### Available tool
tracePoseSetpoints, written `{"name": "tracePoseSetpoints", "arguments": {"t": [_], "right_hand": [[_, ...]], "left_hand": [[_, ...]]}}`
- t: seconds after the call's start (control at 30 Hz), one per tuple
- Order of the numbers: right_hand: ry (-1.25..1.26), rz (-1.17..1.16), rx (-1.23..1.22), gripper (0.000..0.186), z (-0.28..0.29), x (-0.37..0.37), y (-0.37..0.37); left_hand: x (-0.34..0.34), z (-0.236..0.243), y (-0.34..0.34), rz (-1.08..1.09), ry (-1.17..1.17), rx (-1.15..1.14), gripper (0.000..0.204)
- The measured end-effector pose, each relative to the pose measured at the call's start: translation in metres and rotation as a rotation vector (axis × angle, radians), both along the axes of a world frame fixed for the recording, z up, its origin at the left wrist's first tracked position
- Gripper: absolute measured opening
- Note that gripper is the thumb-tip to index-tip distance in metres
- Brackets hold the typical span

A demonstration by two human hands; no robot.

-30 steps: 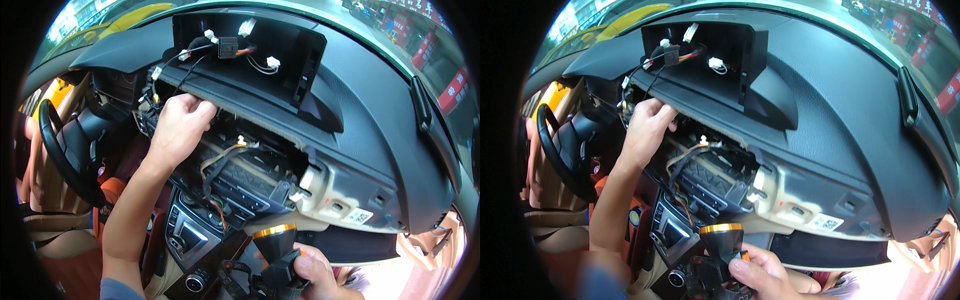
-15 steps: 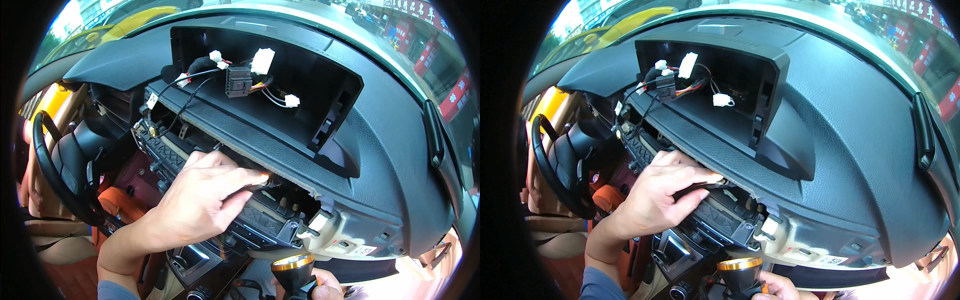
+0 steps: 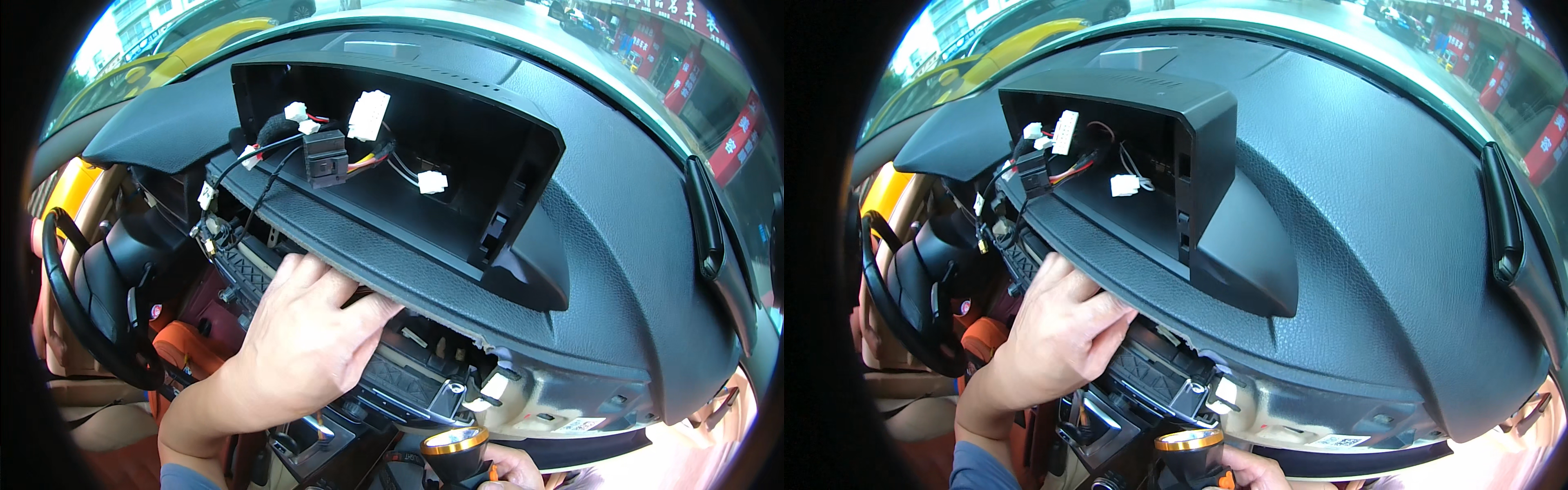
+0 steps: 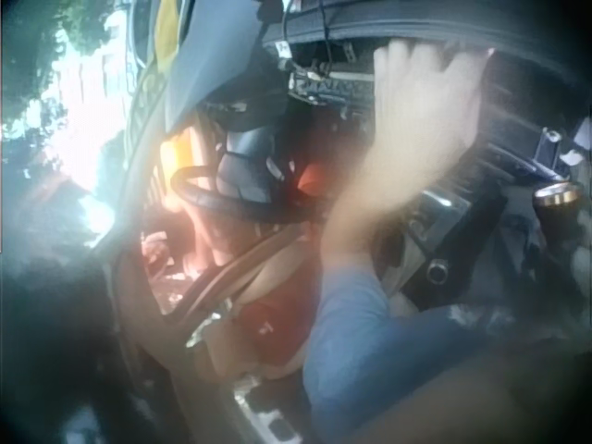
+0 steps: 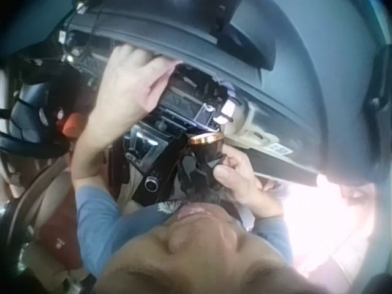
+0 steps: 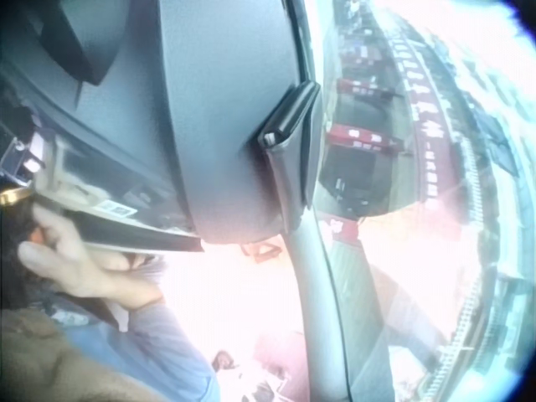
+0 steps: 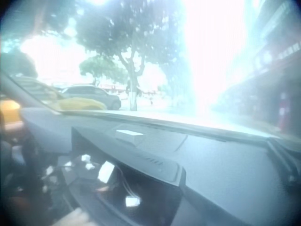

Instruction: The person removes the dashboard trim panel, disconnects wiring harnesses, and installs a new car stereo unit into the dashboard cavity. They connect the wiring, secure the unit, and reattach the trim panel.

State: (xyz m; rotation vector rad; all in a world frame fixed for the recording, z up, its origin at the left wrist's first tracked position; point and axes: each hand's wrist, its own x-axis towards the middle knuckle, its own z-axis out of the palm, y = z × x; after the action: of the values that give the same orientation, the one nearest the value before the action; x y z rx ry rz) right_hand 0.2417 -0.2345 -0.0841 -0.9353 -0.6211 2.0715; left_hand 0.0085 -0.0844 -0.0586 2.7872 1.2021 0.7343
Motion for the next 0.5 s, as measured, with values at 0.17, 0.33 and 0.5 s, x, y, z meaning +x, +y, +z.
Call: {"name": "tracePoseSetpoints", "arguments": {"t": [0.17, 0.33, 0.5], "right_hand": [[0.042, -0.001, 0.031, 0.072, -0.005, -0.004, -0.012], [0.018, -0.037, -0.001, 0.066, -0.005, -0.006, -0.031], [0.037, -0.061, -0.017, 0.06, -0.012, -0.006, -0.039]], "left_hand": [[0.014, 0.014, -0.008, -0.161, 0.155, 0.095, 0.029], [0.026, 0.01, 0.012, -0.337, 0.222, -0.09, 0.033], [0.023, 0.016, 0.015, -0.353, 0.297, -0.179, 0.03]]}}
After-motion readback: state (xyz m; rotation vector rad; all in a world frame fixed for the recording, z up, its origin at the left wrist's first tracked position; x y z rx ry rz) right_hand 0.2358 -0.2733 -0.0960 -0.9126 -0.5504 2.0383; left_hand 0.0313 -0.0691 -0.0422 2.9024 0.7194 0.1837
